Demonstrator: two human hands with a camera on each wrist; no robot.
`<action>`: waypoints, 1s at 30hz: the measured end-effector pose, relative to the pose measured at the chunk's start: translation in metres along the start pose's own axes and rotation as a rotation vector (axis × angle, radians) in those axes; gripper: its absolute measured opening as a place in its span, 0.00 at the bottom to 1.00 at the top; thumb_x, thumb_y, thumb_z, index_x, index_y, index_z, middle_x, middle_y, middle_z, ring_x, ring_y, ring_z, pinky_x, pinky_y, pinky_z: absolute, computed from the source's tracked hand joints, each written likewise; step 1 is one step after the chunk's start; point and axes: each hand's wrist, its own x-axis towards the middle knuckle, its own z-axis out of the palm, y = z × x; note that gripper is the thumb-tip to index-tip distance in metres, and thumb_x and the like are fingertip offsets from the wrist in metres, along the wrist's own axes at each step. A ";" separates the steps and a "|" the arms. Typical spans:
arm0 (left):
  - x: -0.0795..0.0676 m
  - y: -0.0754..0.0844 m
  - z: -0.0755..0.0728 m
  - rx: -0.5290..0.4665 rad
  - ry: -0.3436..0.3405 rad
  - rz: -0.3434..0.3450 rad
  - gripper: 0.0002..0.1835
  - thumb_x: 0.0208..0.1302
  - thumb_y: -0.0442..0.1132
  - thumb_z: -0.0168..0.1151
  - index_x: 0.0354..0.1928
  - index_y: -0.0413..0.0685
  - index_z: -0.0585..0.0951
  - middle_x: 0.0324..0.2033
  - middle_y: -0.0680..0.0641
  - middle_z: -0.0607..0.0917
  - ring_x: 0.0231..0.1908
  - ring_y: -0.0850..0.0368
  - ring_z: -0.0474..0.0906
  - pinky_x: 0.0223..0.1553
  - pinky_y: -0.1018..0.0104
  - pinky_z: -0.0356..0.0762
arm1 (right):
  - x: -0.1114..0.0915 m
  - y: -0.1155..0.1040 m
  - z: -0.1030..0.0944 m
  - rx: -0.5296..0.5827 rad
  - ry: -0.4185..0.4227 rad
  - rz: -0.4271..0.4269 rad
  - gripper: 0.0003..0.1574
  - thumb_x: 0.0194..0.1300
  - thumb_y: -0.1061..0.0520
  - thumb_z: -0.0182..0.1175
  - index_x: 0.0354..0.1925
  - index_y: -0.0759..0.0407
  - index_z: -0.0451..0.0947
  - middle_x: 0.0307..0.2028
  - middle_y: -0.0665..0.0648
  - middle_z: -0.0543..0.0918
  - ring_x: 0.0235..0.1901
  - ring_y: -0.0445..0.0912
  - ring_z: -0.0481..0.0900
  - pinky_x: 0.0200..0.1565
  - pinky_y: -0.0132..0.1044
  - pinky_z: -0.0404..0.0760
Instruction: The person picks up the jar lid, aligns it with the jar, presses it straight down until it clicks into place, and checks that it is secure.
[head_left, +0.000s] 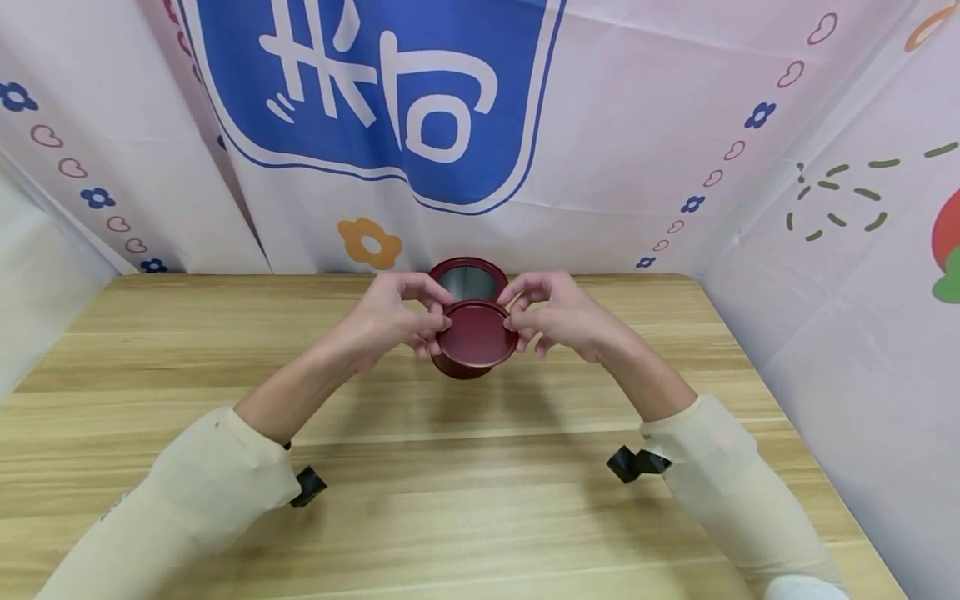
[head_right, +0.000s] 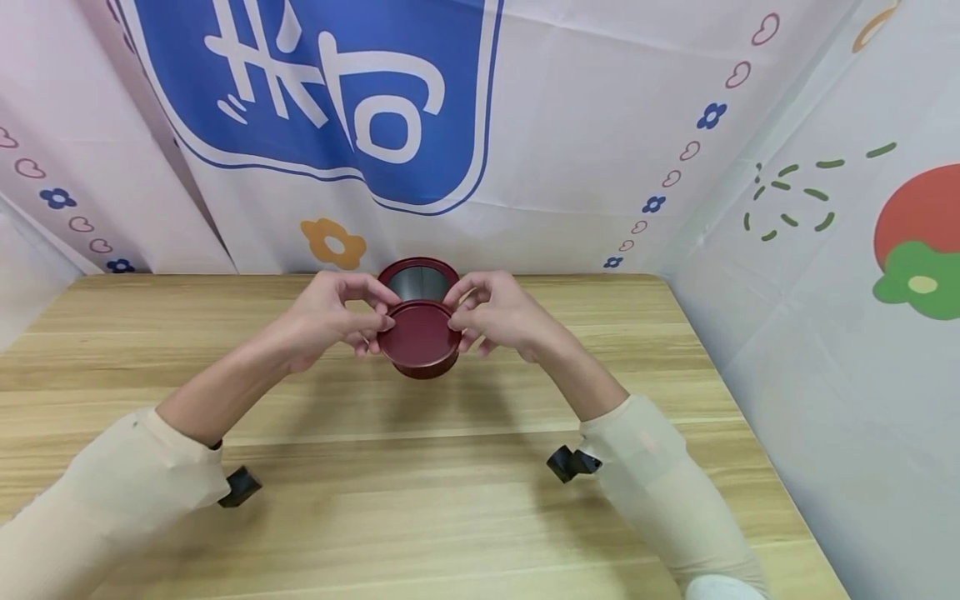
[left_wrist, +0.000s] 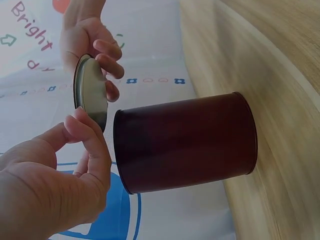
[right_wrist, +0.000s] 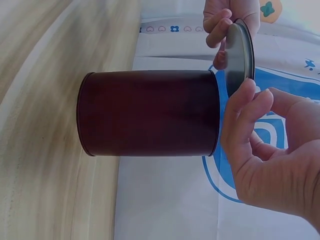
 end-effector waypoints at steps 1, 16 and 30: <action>0.001 0.000 -0.001 0.003 0.000 -0.001 0.14 0.66 0.23 0.62 0.53 0.29 0.78 0.29 0.43 0.79 0.19 0.55 0.83 0.24 0.66 0.85 | 0.000 -0.001 0.000 0.004 0.003 0.002 0.16 0.67 0.68 0.59 0.53 0.68 0.75 0.36 0.61 0.79 0.23 0.48 0.82 0.19 0.31 0.79; 0.007 0.001 -0.005 -0.013 0.021 -0.006 0.15 0.66 0.22 0.62 0.54 0.28 0.78 0.29 0.44 0.80 0.20 0.57 0.82 0.24 0.68 0.84 | 0.009 -0.003 -0.002 -0.010 0.039 0.016 0.17 0.66 0.68 0.60 0.53 0.66 0.77 0.37 0.60 0.79 0.24 0.48 0.82 0.19 0.30 0.78; 0.011 0.004 -0.007 -0.023 0.035 -0.009 0.15 0.67 0.23 0.62 0.55 0.28 0.78 0.29 0.45 0.80 0.20 0.57 0.82 0.24 0.69 0.84 | 0.013 -0.006 -0.004 -0.012 0.056 0.001 0.17 0.66 0.69 0.58 0.53 0.67 0.78 0.36 0.59 0.81 0.24 0.47 0.81 0.19 0.29 0.77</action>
